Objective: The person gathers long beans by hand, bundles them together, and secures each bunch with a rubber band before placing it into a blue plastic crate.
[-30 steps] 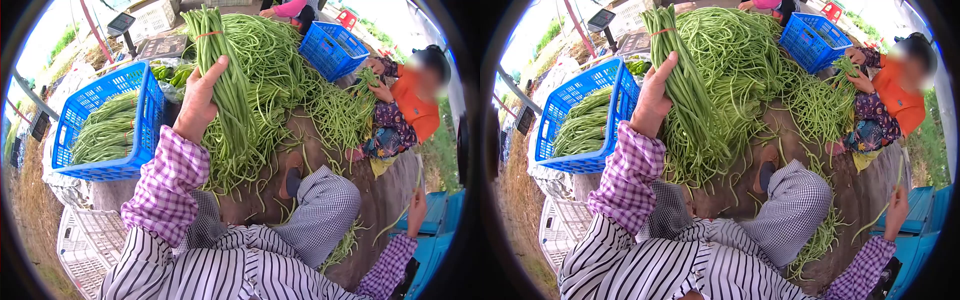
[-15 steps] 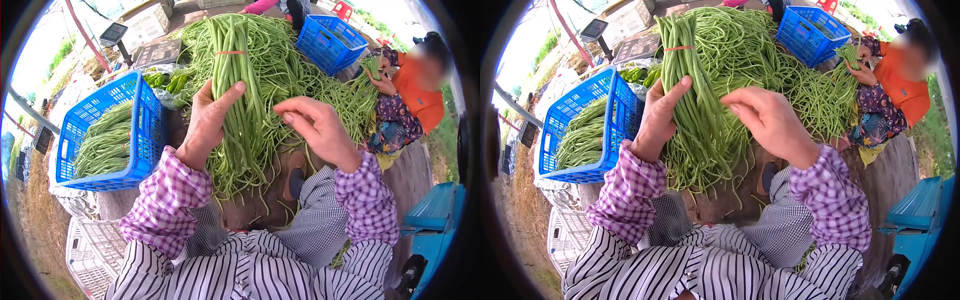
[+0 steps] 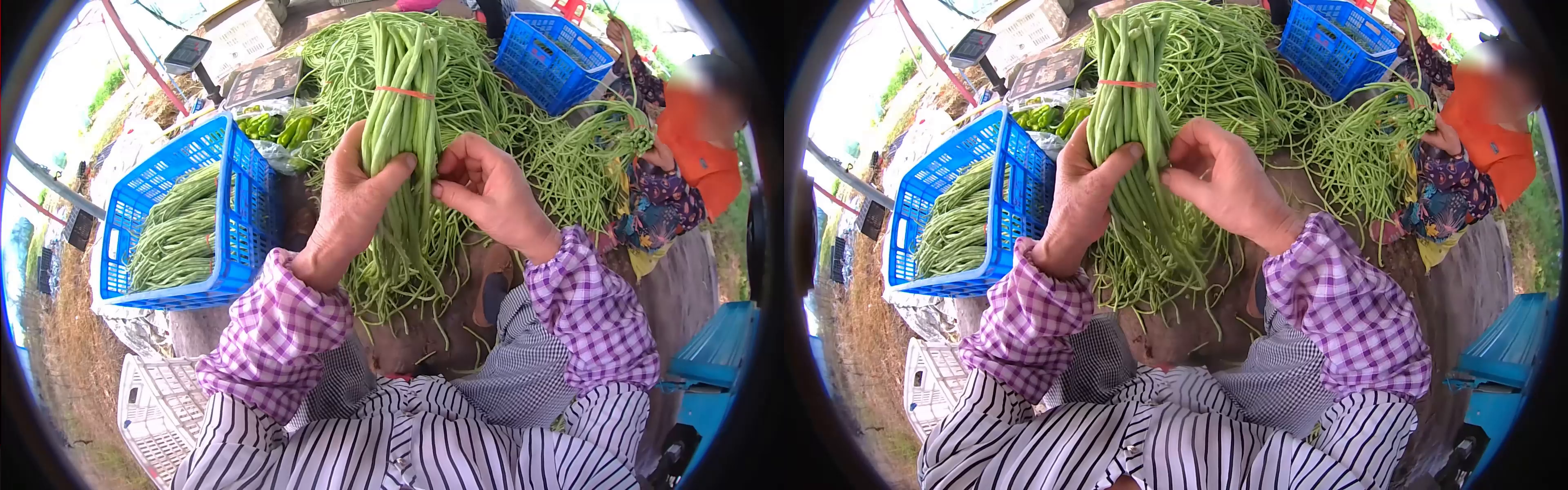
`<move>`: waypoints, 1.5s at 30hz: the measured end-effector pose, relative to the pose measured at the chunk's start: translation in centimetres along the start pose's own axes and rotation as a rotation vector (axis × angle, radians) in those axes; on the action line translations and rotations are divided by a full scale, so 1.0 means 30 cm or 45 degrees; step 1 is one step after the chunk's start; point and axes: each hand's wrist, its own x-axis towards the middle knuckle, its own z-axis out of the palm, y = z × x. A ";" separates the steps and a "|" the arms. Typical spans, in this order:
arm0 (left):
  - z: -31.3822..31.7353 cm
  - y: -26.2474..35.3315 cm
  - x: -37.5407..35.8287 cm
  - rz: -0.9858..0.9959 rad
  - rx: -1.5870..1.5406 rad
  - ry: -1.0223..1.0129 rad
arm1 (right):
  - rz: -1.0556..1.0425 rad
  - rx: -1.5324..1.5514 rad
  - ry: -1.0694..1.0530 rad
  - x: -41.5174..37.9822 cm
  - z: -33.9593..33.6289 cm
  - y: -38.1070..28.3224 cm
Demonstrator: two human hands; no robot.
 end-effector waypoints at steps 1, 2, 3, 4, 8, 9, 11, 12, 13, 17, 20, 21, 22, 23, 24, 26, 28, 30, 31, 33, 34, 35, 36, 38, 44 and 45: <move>0.003 0.002 -0.004 -0.006 0.009 -0.006 | -0.065 -0.258 0.052 -0.004 -0.008 -0.005; 0.005 0.000 -0.006 -0.010 0.029 -0.016 | -0.130 -0.515 0.103 -0.007 -0.014 -0.019; 0.006 -0.007 -0.007 -0.015 0.050 -0.026 | -0.195 -0.772 0.155 -0.009 -0.018 -0.027; 0.005 -0.013 -0.009 -0.021 0.071 -0.036 | -0.206 -0.818 0.191 -0.013 -0.014 -0.028; -0.004 -0.018 -0.014 -0.055 0.037 -0.084 | -0.173 -0.829 0.175 -0.034 0.016 -0.044; -0.008 -0.017 -0.015 -0.063 0.028 -0.081 | -0.147 -0.788 0.130 -0.035 0.024 -0.049; -0.011 -0.013 -0.021 -0.068 0.004 -0.063 | -0.048 -0.484 0.049 -0.029 0.021 -0.036; -0.010 -0.008 -0.026 -0.064 -0.012 -0.052 | 0.001 -0.334 0.012 -0.025 0.023 -0.036; -0.010 -0.004 -0.028 -0.060 -0.027 -0.041 | 0.009 -0.336 0.001 -0.024 0.028 -0.045; -0.009 0.006 -0.037 -0.049 -0.073 -0.111 | 0.044 -0.350 0.017 -0.024 0.044 -0.065; -0.010 0.041 -0.040 -0.083 -0.069 -0.153 | 0.057 -0.188 0.119 -0.029 0.062 -0.071; -0.015 0.044 -0.039 -0.061 -0.033 -0.162 | 0.059 -0.102 0.155 -0.030 0.070 -0.078; -0.021 0.047 -0.038 -0.040 0.004 -0.172 | 0.048 -0.149 0.138 -0.028 0.071 -0.084; -0.025 0.050 -0.038 -0.045 -0.001 -0.175 | 0.037 -0.196 0.121 -0.027 0.068 -0.089; -0.030 0.051 -0.036 -0.046 -0.007 -0.178 | 0.023 -0.245 0.104 -0.025 0.065 -0.090; -0.042 0.043 -0.031 -0.042 -0.025 -0.149 | 0.040 -0.077 0.059 -0.018 0.047 -0.072; -0.048 0.059 -0.032 -0.041 -0.047 -0.156 | 0.012 -0.060 0.017 -0.011 0.021 -0.064; -0.056 0.060 -0.028 -0.018 -0.020 -0.154 | 0.056 0.005 0.065 -0.007 0.004 -0.080; -0.065 0.058 -0.023 -0.023 -0.012 -0.157 | 0.077 0.037 0.088 -0.004 -0.004 -0.091; -0.080 0.057 -0.016 -0.027 0.003 -0.162 | 0.153 0.113 0.056 -0.003 -0.016 -0.116; -0.082 0.053 -0.014 -0.011 0.048 -0.153 | 0.215 0.147 0.006 -0.002 -0.022 -0.130; -0.080 0.051 -0.015 -0.023 0.022 -0.161 | 0.277 0.181 -0.044 -0.001 -0.026 -0.141; -0.077 0.049 -0.018 -0.035 -0.003 -0.169 | 0.254 0.078 -0.038 -0.003 -0.013 -0.151; -0.076 0.047 -0.022 -0.069 -0.027 -0.202 | 0.143 0.054 -0.012 -0.009 0.015 -0.139; -0.010 0.033 -0.052 -0.059 -0.189 -0.177 | -0.229 -0.343 0.162 -0.019 0.066 -0.132; -0.012 0.018 -0.052 -0.032 -0.153 -0.151 | -0.269 -0.426 0.142 -0.019 0.069 -0.131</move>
